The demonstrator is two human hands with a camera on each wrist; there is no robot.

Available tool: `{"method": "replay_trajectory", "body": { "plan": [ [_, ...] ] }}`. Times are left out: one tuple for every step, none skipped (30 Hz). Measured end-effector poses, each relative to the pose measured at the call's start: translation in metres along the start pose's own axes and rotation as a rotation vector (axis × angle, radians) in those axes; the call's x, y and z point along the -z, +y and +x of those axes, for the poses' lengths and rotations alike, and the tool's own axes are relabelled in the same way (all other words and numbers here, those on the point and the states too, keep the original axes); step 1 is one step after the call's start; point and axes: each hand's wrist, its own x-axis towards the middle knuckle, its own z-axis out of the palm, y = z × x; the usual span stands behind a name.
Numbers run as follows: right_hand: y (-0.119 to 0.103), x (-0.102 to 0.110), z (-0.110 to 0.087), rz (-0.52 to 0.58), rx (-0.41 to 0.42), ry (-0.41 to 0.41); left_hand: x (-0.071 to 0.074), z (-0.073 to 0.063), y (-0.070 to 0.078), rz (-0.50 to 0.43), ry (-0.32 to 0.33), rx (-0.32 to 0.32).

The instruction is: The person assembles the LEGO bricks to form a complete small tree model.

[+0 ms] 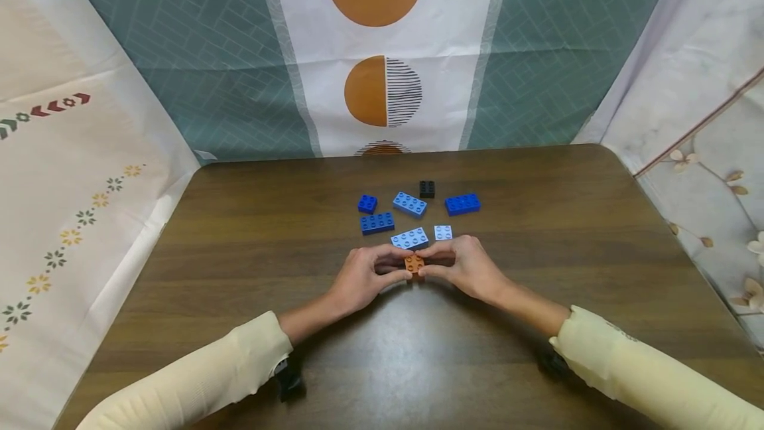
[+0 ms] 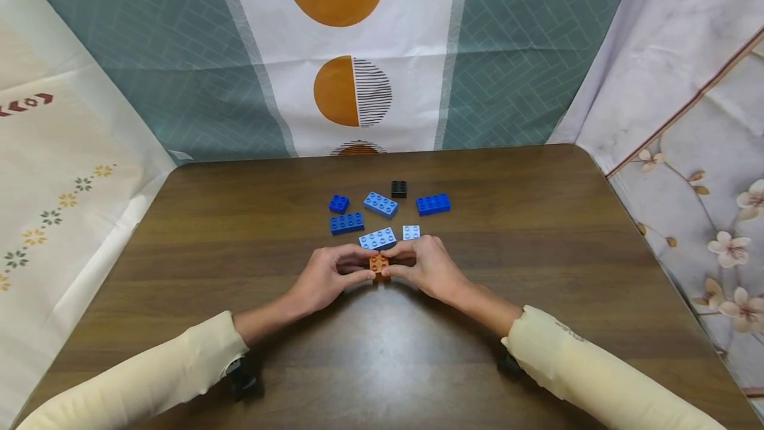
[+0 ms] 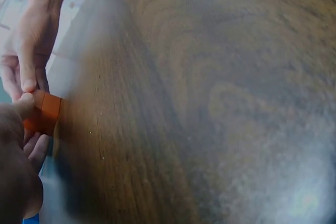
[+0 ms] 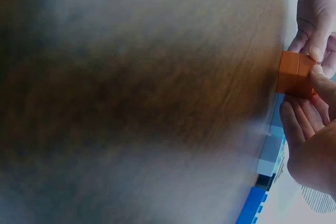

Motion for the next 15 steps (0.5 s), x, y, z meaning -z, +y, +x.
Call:
{"method": "replay_trajectory", "body": {
  "plan": [
    [-0.0002,0.0001,0.0001,0.004,-0.002,-0.002,-0.0001,0.0,0.0,0.002,0.0,-0.002],
    [-0.0003,0.0003,0.0002,0.007,-0.002,-0.005,-0.0002,0.0001,-0.0003,0.003,-0.001,-0.004],
    [-0.0004,0.0005,0.0004,0.011,-0.002,-0.008,-0.0003,0.0003,-0.0004,0.004,-0.002,-0.007],
    [-0.0006,0.0005,0.0005,0.014,-0.002,-0.01,-0.0003,0.0003,-0.0004,0.007,-0.001,-0.009],
    [-0.0008,0.0005,0.0006,0.017,-0.002,-0.012,-0.0004,0.0004,-0.0006,0.009,-0.002,-0.011],
    [-0.0009,0.0005,0.0008,0.021,-0.002,-0.014,-0.0003,0.0004,-0.0005,0.014,-0.001,-0.012],
    [-0.0011,0.0006,0.0009,0.023,-0.003,-0.016,-0.0003,0.0003,-0.0004,0.019,-0.002,-0.012],
    [-0.0013,0.0006,0.0009,0.027,-0.004,-0.018,-0.0002,0.0001,-0.0004,0.026,-0.001,-0.011],
    [-0.0015,0.0006,0.0009,0.029,-0.008,-0.02,-0.0002,0.0,-0.0003,0.034,-0.001,-0.01],
    [-0.0017,0.0006,0.0008,0.032,-0.014,-0.022,-0.0001,-0.0003,-0.0002,0.043,-0.001,-0.01],
    [-0.002,0.0005,0.0008,0.036,-0.02,-0.025,-0.0002,-0.0007,-0.0001,0.052,-0.002,-0.013],
    [-0.0022,0.0004,0.0007,0.038,-0.026,-0.027,-0.0002,-0.0009,0.0001,0.061,-0.002,-0.012],
    [-0.0023,0.0003,0.0006,0.039,-0.031,-0.028,-0.0002,-0.0011,0.0003,0.068,-0.004,-0.013],
    [-0.0024,0.0001,0.0005,0.041,-0.035,-0.03,-0.0001,-0.0013,0.0006,0.077,-0.004,-0.013],
    [-0.0024,-0.0002,0.0005,0.039,-0.038,-0.031,0.0,-0.0014,0.001,0.086,-0.007,-0.013]
  ]
}}
